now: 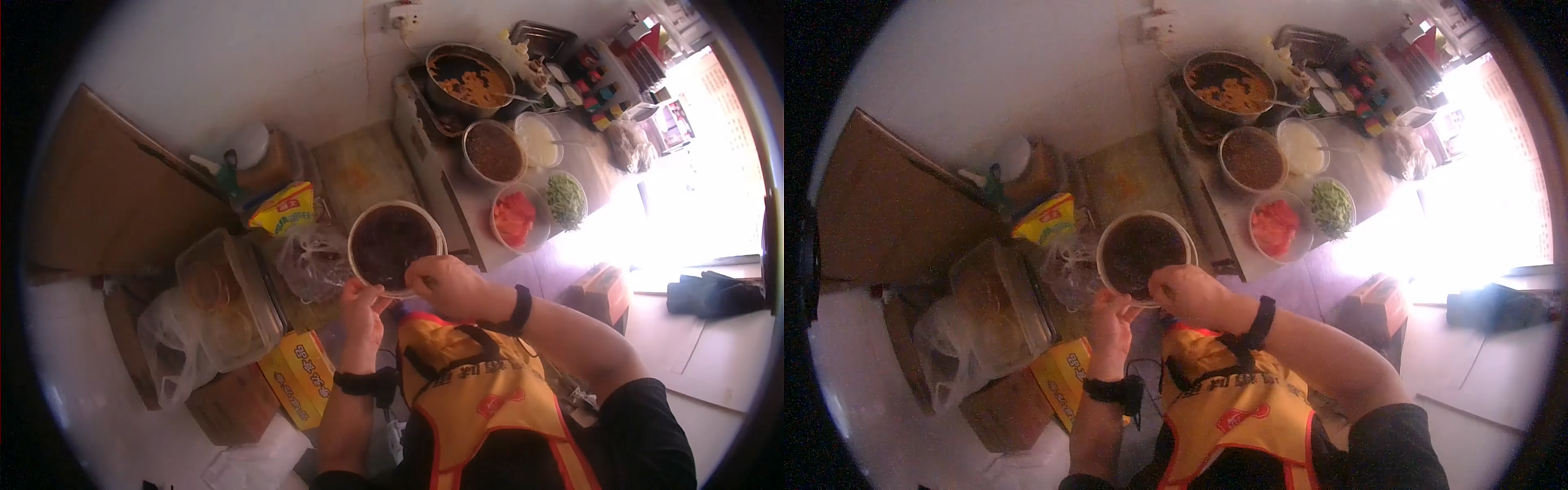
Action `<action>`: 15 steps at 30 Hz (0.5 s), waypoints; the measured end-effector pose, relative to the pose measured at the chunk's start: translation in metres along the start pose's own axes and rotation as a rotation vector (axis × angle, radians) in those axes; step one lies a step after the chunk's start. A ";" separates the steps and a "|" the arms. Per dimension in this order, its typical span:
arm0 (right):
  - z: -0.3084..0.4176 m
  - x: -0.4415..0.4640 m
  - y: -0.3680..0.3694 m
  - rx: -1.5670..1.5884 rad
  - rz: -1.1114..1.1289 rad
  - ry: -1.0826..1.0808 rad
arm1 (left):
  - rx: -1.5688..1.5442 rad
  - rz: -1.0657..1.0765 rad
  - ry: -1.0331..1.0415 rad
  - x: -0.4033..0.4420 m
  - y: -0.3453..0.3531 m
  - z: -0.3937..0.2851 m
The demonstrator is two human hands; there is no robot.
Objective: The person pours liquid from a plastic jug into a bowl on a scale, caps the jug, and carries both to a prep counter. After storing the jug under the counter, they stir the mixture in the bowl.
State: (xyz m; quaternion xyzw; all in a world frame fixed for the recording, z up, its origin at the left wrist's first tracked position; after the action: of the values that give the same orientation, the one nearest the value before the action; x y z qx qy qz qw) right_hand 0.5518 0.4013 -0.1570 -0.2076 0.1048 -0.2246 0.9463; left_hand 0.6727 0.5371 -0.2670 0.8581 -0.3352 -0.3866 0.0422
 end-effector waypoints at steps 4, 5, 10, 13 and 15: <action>0.013 -0.002 -0.020 -0.048 0.113 0.238 | 0.020 0.056 0.004 -0.001 -0.005 0.000; 0.011 0.000 -0.021 -0.049 0.114 0.238 | 0.021 0.042 -0.014 -0.002 -0.004 -0.001; 0.004 0.003 -0.008 -0.168 0.005 -0.010 | 0.045 0.018 -0.021 -0.005 -0.001 -0.002; 0.001 0.002 -0.001 -0.064 -0.032 -0.105 | 0.008 0.046 -0.021 -0.002 -0.002 0.001; 0.002 -0.001 -0.002 -0.020 0.007 -0.069 | -0.024 0.001 -0.015 -0.004 0.003 -0.002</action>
State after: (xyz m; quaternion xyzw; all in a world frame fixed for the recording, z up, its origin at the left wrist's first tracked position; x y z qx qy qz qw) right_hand 0.5512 0.4007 -0.1539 -0.2244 0.0751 -0.2130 0.9480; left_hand 0.6708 0.5373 -0.2617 0.8546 -0.3311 -0.3969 0.0504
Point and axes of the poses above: each hand's wrist, its own x-axis towards the middle knuckle, its own y-axis out of the palm, z = x × y, the point moved 3 cm from there along x, towards the middle knuckle, and after that the axes turned 11 degrees about x, right-handed, at the moved point
